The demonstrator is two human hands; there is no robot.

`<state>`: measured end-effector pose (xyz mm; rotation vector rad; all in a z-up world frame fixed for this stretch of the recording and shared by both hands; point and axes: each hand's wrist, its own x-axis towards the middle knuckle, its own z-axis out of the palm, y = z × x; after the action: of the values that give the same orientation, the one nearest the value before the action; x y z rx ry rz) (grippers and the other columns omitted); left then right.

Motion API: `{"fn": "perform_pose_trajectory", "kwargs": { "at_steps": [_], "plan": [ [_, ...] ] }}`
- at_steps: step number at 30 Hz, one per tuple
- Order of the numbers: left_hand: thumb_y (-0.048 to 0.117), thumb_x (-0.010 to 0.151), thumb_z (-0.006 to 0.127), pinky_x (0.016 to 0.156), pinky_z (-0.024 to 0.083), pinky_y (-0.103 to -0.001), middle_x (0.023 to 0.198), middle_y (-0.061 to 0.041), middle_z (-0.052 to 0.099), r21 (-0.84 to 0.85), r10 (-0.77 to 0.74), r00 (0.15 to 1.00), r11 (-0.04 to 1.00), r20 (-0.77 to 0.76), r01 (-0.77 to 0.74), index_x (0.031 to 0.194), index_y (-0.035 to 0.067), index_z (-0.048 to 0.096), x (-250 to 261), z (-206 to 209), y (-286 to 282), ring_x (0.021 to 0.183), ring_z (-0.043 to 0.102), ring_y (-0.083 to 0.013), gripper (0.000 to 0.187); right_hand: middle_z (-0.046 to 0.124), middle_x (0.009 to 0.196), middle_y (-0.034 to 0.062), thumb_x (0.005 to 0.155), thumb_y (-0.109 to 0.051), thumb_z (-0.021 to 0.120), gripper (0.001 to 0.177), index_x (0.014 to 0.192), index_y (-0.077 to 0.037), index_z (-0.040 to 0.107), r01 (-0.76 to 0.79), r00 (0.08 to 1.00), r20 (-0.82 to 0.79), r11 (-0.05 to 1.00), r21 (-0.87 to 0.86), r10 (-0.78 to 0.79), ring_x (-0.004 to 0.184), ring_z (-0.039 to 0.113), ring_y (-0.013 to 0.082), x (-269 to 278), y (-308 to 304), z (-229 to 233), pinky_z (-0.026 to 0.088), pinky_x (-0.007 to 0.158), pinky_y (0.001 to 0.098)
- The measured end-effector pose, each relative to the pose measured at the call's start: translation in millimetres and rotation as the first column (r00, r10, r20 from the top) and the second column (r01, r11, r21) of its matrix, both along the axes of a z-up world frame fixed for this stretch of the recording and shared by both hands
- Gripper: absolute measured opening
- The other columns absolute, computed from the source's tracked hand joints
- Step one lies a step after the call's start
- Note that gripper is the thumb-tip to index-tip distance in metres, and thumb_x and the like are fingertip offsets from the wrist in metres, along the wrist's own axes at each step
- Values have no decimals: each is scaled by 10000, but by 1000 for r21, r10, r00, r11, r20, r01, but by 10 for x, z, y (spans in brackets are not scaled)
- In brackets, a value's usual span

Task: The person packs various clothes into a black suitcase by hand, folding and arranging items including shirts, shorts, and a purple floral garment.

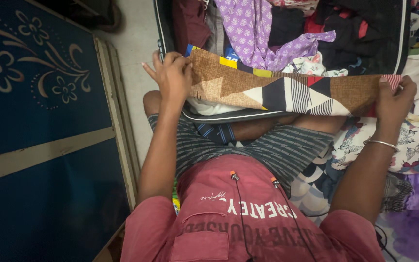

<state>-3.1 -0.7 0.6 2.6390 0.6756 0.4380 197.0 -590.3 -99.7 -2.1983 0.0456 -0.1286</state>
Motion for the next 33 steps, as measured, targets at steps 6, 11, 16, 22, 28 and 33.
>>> {"fn": "perform_pose_trajectory", "kwargs": {
  "at_steps": [6,11,16,22,28,33],
  "plan": [
    [205,914,773,1141,10,-779,1302,-31,659,-28,-9,984,1000,177,14,976,174,811,-27,104,24,1443,356,-445,79,634,1275,101,1049,-67,661,309,1335,50,639,7,982,190,999,-35,-1,1125,597,169,133,-384,-351,515,1037,301],
    [189,933,749,1164,21,-772,1328,-74,648,9,-6,994,1000,113,5,986,154,812,186,147,95,1449,343,-449,90,636,1309,115,1051,-70,694,333,1361,41,640,4,952,305,999,-44,9,1108,623,180,254,-440,-336,532,1030,318],
    [252,858,783,1100,85,-760,1468,-239,507,265,-70,997,962,43,56,1299,46,689,274,116,-20,1388,318,-554,496,590,1325,187,1021,-73,712,294,1245,56,572,32,944,314,921,-387,100,1329,573,353,-15,-170,54,466,1152,468],
    [390,898,768,1211,232,-646,1550,-229,424,19,-478,877,878,-43,479,1417,35,558,262,90,-813,1446,338,-487,663,549,1358,266,1005,-216,741,404,1276,33,576,-172,869,271,766,-619,414,1322,499,472,-567,958,910,365,1157,564],
    [566,943,566,1198,144,-617,1664,-191,228,-292,-727,633,686,-265,666,1552,73,389,494,35,-1534,1505,184,-494,803,528,1525,241,1022,-459,601,638,1429,32,582,-548,705,49,587,-596,707,1430,420,457,-951,2121,1193,256,1153,669],
    [676,990,352,1235,7,-572,1704,-147,46,-366,-663,527,741,-533,562,1610,136,247,507,-141,-1323,1569,-32,-416,829,545,1504,142,1032,-539,465,615,1358,-48,642,-511,799,-143,534,-674,584,1487,383,378,-906,1867,1036,131,1169,738]
  ]
}}
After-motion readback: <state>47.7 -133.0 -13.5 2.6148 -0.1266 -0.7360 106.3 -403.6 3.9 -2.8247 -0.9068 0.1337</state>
